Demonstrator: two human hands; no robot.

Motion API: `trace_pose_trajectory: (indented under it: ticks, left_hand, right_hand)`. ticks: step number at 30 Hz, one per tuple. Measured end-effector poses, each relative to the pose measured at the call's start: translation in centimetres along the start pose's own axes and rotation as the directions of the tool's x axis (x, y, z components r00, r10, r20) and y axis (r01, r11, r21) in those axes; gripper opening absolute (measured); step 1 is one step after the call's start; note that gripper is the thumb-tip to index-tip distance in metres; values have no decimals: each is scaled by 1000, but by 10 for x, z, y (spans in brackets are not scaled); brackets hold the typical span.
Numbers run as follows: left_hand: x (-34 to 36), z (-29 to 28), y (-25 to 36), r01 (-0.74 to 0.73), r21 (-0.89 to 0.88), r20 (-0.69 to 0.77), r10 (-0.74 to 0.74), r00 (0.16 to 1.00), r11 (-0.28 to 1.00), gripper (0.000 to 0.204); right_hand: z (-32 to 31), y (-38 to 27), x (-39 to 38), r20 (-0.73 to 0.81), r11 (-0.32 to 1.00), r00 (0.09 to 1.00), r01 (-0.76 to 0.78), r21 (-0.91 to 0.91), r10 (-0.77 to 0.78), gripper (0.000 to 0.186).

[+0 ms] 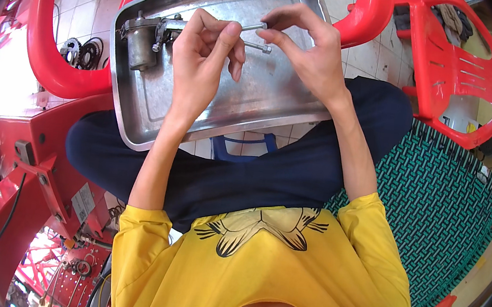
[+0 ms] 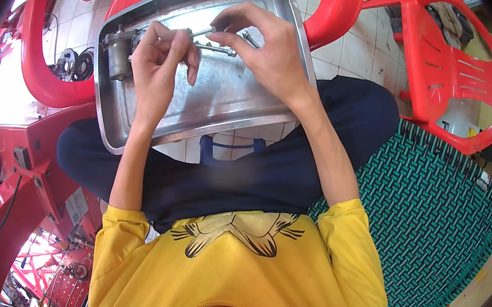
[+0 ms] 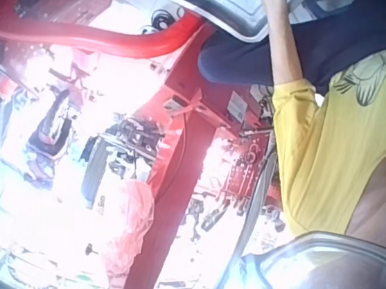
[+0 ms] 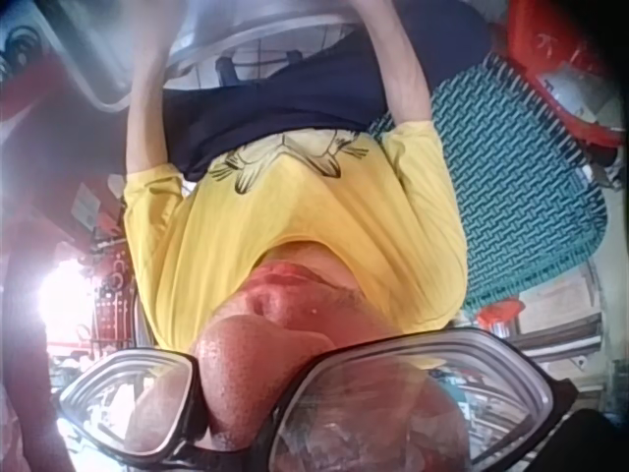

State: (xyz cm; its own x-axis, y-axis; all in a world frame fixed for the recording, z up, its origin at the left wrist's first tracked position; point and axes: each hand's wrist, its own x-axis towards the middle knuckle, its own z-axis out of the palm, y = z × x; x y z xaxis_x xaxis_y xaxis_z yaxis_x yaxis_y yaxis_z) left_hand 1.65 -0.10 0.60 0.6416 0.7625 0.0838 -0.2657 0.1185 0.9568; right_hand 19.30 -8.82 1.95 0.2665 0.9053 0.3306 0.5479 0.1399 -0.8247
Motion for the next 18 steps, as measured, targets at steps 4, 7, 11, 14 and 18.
trace_pose_trajectory:
  ticks: [4,7,11,14,18]
  left_hand:
    - [4,-5,-5,-40,-10,25,41,999,999,19]
    - [2,-4,-4,-33,9,39,33,999,999,19]
    - [2,-3,-4,-39,12,38,38,999,999,20]
    - [3,-3,-4,-49,11,42,49,998,999,20]
    - [1,-2,-3,-34,6,44,33,998,999,20]
  right_hand:
    - [-1,3,4,-21,988,990,136,-77,-138,20]
    - [-3,5,5,-19,967,973,228,-111,-232,21]
    - [-8,16,3,181,947,971,197,-252,-154,22]
    - [-1,9,0,64,995,997,52,-91,-46,23]
    - [0,6,1,-11,983,985,171,-62,-172,23]
